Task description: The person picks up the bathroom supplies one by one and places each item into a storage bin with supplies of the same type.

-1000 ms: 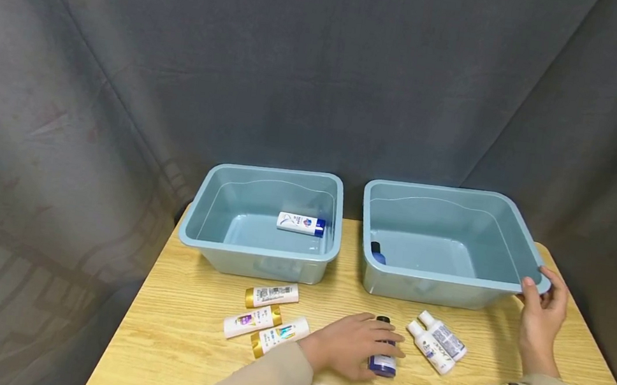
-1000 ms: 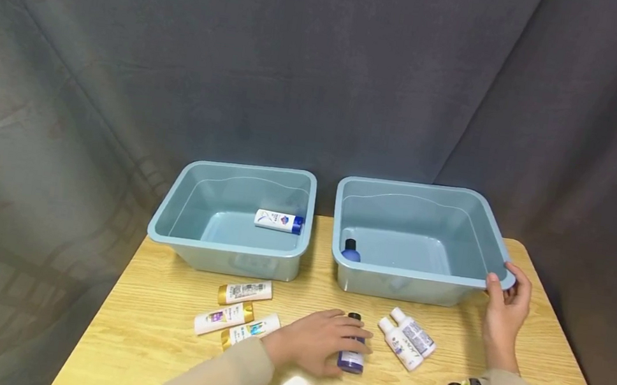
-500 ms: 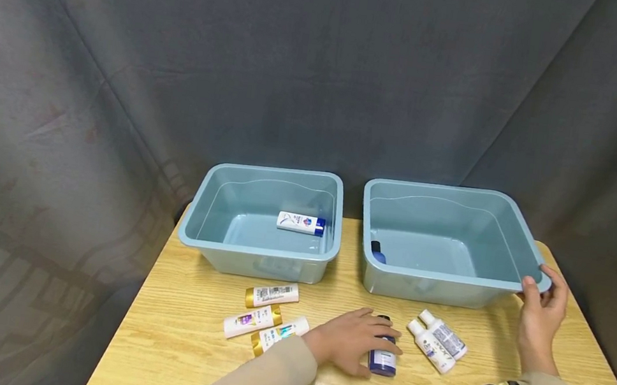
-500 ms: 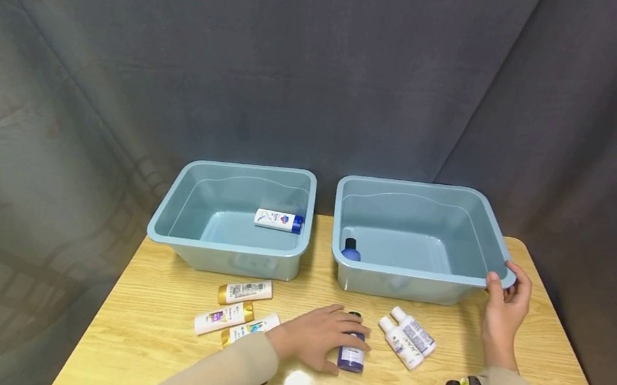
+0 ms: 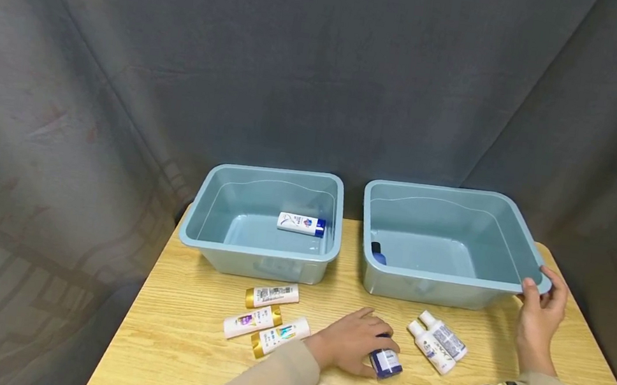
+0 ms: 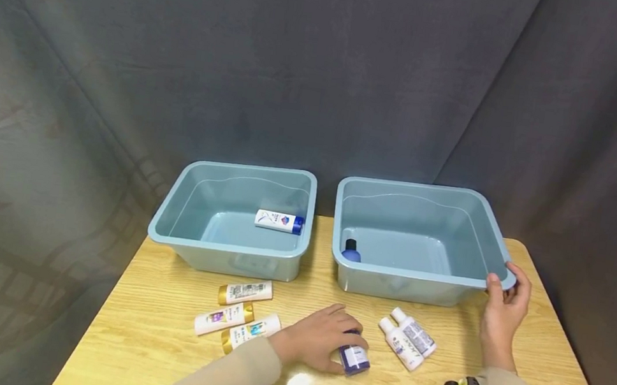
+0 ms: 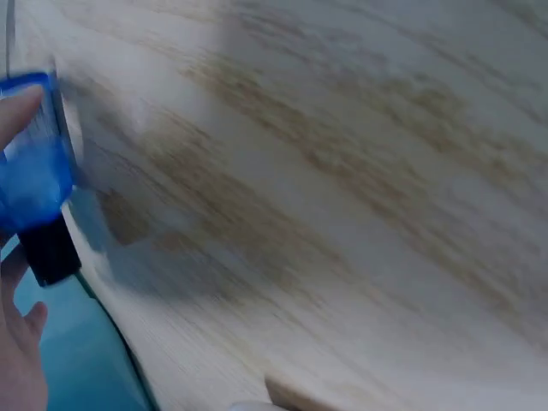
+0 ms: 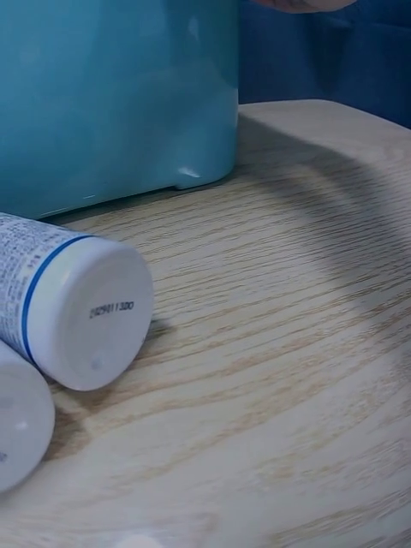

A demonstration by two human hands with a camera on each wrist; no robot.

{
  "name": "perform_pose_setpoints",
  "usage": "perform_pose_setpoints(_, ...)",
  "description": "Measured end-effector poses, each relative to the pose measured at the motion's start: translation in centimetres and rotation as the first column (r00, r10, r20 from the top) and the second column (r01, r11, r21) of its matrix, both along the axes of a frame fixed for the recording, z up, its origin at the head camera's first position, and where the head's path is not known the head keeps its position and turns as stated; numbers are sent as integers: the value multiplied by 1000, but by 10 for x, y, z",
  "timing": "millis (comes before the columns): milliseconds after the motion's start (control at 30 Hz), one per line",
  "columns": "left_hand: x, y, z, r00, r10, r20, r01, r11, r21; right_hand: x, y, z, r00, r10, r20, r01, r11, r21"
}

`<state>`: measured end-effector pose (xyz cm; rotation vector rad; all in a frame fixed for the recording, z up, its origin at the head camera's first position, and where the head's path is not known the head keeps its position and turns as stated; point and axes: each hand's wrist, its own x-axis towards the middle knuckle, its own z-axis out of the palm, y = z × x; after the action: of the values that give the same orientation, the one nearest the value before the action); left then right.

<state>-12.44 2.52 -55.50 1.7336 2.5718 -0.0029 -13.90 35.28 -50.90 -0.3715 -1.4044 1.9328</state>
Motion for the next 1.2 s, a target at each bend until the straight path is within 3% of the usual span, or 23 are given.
perform_pose_setpoints(167,0,-2,-2,998,53,45,-53,999,1,0,-1,0,1000,-3,11,3,1000,4)
perform_pose_setpoints(467,6,-3,-4,987,90,135,-98,994,56,0,-2,0,1000,-8,-12,8,1000,10)
perform_pose_setpoints(833,11,1,-5,995,99,28,-100,994,40,0,-2,-2,1000,-2,-13,2,1000,-1)
perform_pose_setpoints(1200,13,1,6,994,86,-64,-79,991,104,0,-3,-3,1000,-2,-20,2,1000,21)
